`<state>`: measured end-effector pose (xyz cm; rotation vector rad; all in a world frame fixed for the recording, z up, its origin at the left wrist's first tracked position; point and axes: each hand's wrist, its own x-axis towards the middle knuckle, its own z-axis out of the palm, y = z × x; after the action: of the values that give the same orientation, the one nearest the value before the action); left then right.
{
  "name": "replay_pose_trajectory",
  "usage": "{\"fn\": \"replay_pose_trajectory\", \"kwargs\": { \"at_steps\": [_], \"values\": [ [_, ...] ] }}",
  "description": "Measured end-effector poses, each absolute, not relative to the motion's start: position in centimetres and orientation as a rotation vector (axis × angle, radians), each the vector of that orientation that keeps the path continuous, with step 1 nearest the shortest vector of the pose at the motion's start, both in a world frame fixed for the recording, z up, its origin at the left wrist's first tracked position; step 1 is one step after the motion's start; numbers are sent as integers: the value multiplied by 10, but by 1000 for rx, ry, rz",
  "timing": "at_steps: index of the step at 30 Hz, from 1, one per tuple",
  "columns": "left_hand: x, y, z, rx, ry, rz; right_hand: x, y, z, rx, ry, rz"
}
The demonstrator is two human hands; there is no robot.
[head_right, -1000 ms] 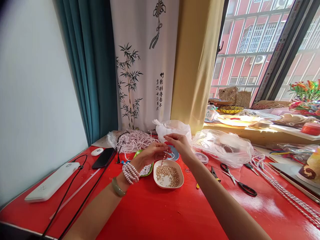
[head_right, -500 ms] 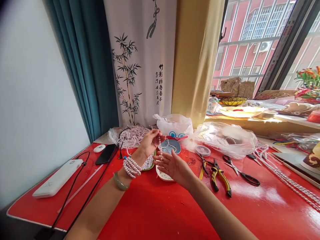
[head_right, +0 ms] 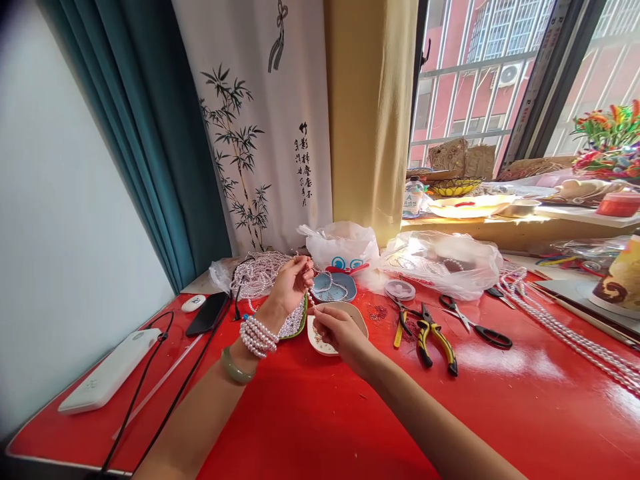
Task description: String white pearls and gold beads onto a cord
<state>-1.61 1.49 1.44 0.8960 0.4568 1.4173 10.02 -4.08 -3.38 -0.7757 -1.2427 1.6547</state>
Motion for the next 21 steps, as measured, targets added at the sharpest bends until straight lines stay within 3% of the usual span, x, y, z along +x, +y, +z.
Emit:
{"fn": "replay_pose_trajectory", "kwargs": {
  "at_steps": [8, 10, 16, 21],
  "values": [
    [-11, 5, 19, 1030, 471, 1191, 96, -54, -33, -844, -1943, 645],
    [-10, 3, 20, 1073, 439, 1194, 97, -56, -36, -854, -1943, 708],
    [-18, 14, 19, 822, 374, 1341, 98, -52, -44, -843, -1535, 1411],
    [-19, 21, 14, 635, 379, 1399, 94, -53, -47, -683, -1280, 1617]
  ]
}}
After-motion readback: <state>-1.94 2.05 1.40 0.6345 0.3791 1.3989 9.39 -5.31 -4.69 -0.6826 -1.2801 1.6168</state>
